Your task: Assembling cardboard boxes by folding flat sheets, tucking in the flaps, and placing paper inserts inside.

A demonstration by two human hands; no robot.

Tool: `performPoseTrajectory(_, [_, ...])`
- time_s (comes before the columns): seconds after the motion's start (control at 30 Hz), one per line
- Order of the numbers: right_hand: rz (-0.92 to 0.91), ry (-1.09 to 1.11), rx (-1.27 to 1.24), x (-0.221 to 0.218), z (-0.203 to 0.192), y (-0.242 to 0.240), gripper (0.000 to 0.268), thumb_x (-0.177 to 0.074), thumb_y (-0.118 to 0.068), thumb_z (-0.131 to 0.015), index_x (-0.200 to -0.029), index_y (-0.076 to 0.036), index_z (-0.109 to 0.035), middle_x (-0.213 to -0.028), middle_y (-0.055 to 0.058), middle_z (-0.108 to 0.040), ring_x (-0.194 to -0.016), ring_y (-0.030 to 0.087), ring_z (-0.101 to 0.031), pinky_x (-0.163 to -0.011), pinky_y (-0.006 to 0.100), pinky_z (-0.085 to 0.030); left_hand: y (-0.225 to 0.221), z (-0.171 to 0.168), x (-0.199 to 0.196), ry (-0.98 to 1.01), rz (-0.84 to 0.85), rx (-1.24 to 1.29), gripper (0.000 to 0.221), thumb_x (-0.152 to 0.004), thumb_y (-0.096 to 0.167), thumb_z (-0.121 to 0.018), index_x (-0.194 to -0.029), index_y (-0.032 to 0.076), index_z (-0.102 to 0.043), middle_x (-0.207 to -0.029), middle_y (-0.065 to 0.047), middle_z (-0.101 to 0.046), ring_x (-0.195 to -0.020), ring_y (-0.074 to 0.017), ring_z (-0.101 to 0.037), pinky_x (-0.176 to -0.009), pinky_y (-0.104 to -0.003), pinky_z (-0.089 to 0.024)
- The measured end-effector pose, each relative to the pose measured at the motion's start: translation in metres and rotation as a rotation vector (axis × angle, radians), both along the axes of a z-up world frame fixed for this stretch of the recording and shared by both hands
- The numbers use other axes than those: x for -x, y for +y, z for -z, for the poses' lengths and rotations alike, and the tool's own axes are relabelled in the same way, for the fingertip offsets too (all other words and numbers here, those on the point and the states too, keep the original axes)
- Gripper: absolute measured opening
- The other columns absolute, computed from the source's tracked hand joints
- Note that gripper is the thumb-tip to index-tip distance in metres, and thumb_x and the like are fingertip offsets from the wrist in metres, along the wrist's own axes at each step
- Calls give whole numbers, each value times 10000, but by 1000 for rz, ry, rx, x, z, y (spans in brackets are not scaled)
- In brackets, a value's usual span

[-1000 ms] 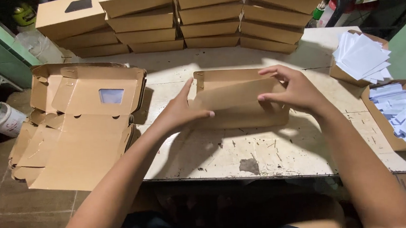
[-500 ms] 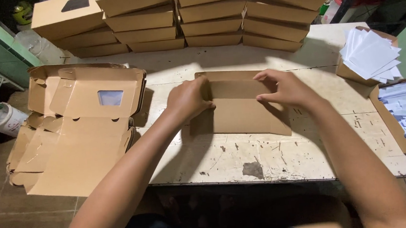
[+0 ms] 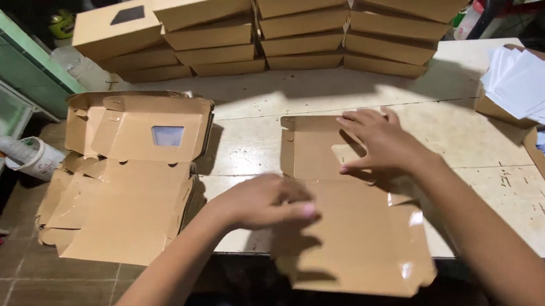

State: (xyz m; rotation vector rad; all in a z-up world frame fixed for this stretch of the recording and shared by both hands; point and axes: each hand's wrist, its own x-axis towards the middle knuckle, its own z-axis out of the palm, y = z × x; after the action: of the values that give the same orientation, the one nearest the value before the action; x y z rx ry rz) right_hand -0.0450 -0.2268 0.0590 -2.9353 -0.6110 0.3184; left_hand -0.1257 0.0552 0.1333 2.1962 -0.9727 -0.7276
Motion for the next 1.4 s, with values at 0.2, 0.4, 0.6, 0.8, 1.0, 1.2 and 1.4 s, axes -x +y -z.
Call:
performPoseTrajectory(0.2, [-55, -237, -65, -7, 31, -8, 1000, -675, -602, -867, -1512, -215, -479, -1318, 46, -583, -1268, 281, -533, -1093, 502, -378, -5, 52, -32, -308, -75, -459, 872, -796, 658, -684, -1516, 205, -494, -1552, -147, -488, -1444, -379, -441, -1132, -624, -350])
performPoseTrajectory(0.4, [132, -76, -164, 10, 12, -2, 857, -711, -593, -840, -1455, -283, -548, -1359, 77, -575, -1343, 348, -525, -1092, 525, -436, -20, 48, -1, -560, -29, -533, 632, -897, 424, -732, -1461, 203, -553, -1516, -176, -494, -1455, -425, -379, -1165, -675, -243])
performPoseTrajectory(0.6, [199, -425, -80, -32, 58, -29, 369, -968, -274, -625, -1318, -305, -511, -1002, -32, -745, -1007, 218, -737, -926, 412, -522, -43, 49, 36, -483, -50, -541, 701, -923, 619, -513, -1507, 233, -471, -1574, -161, -432, -1474, -369, -368, -1242, -630, 4])
performPoseTrajectory(0.8, [55, -627, -71, 53, -49, 6, 141, -919, -217, -648, -1033, -252, -724, -871, 0, -738, -854, 287, -742, -750, 440, -576, -42, 83, 29, -484, -93, -501, 730, -959, 617, -440, -1562, 206, -410, -1556, -207, -418, -1443, -422, -373, -1172, -565, -247])
performPoseTrajectory(1.0, [-23, -53, 7, 131, -40, 23, 398, -798, -99, -671, -1142, -297, -651, -1026, -11, -783, -938, 380, -744, -806, 547, -616, -47, 27, 37, -376, -158, -430, 688, -916, 562, -529, -1463, 146, -497, -1459, -225, -495, -1374, -445, -447, -1136, -585, -306])
performPoseTrajectory(1.2, [-87, -280, -106, 124, -58, 17, 141, -775, -238, -687, -912, -262, -711, -848, -22, -770, -843, 292, -751, -738, 454, -587, -47, 47, 38, -230, -248, -340, 534, -887, 486, -462, -1291, 167, -602, -1245, -168, -669, -1240, -403, -595, -1047, -568, -431])
performPoseTrajectory(1.4, [18, -714, -150, 30, -18, -26, 261, -870, -318, -748, -1129, -288, -732, -1074, -51, -765, -1068, 201, -724, -965, 395, -526, -43, 88, 34, -626, -200, -380, 736, -943, 632, -387, -1513, 172, -472, -1336, -240, -564, -1263, -431, -496, -1079, -555, -310])
